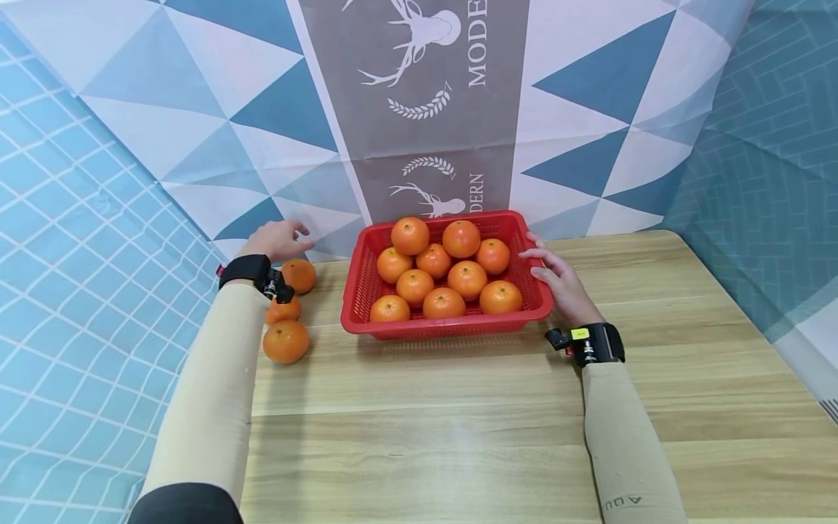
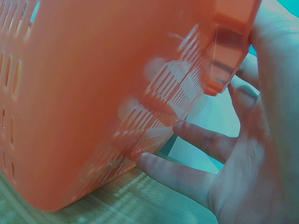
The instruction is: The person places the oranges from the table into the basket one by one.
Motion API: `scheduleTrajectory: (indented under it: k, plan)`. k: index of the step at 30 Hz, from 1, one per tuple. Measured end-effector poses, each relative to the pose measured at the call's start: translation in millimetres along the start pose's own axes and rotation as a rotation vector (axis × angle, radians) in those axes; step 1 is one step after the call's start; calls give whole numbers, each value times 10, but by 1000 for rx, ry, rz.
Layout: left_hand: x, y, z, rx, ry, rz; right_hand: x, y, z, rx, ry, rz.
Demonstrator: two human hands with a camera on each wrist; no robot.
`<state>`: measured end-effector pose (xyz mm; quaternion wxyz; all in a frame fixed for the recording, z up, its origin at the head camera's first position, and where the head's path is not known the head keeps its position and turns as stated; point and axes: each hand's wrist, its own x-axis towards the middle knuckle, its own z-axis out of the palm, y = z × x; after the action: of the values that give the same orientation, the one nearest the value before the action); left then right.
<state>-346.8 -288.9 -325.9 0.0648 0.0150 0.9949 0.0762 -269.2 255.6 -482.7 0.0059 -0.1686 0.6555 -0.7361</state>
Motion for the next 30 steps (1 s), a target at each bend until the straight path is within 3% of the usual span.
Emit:
scheduleTrajectory:
  k: [5,16,29,30]
  plan:
    - [5,-40,38,-14,-50,-19,-3,-4,-3,2,-3,5]
    - [36,-129,202,-25,-61,-2,-5,-20,-12,12,-12,31]
    - [34,-233,352,-43,-142,4,2,-17,-22,2,-7,37]
    - [107,-303,408,-37,-138,4,4,-16,-22,0,-8,36]
